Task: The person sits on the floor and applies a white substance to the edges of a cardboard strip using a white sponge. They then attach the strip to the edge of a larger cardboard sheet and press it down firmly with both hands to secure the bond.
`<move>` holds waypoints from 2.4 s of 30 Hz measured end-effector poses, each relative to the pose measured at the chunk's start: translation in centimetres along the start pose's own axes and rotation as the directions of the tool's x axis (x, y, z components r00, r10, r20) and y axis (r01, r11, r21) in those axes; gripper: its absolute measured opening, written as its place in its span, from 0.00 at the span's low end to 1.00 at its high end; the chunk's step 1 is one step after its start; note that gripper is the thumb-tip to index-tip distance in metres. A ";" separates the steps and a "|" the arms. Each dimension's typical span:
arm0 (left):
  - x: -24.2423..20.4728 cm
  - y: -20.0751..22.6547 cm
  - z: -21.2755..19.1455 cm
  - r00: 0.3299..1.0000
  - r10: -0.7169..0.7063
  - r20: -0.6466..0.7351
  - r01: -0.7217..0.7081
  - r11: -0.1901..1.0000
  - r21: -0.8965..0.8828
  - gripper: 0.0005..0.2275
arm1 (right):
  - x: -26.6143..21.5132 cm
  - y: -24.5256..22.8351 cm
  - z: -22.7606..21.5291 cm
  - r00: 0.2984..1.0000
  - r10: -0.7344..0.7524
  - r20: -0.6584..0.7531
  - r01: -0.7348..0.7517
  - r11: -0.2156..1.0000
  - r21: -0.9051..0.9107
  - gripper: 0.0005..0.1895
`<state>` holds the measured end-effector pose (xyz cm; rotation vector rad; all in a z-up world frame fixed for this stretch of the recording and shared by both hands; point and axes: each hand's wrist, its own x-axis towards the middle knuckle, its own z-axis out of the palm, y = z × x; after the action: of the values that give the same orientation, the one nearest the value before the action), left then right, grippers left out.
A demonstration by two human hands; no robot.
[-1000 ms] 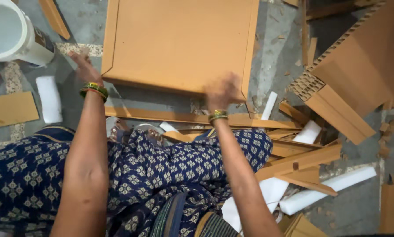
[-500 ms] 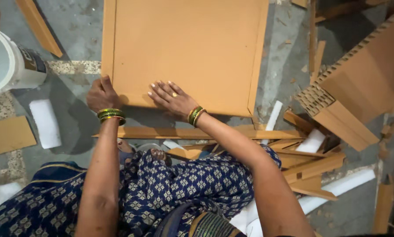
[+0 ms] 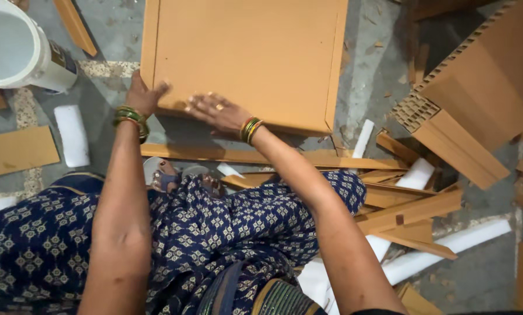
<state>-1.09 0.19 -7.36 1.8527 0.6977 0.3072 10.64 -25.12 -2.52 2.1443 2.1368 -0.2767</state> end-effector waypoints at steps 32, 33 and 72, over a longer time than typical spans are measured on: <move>-1.1 -3.7 6.6 0.633 -0.773 -0.029 0.474 0.418 -0.775 0.31 | -1.6 -3.2 3.0 0.835 0.308 -0.455 -0.364 0.931 -0.037 0.34; -1.2 -3.0 7.0 0.718 -0.691 -0.080 0.318 0.428 -0.846 0.28 | -1.2 -3.1 3.3 0.814 0.307 -0.492 -0.375 0.926 -0.042 0.33; -8.7 6.7 19.6 0.520 -0.848 -0.104 0.522 0.413 -0.746 0.22 | -11.3 -0.1 5.2 0.710 0.392 -0.585 -0.442 0.895 0.064 0.27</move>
<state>4.24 -21.65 -7.81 0.6512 1.4709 0.3634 10.27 -37.28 -5.36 2.8438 1.7323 0.5865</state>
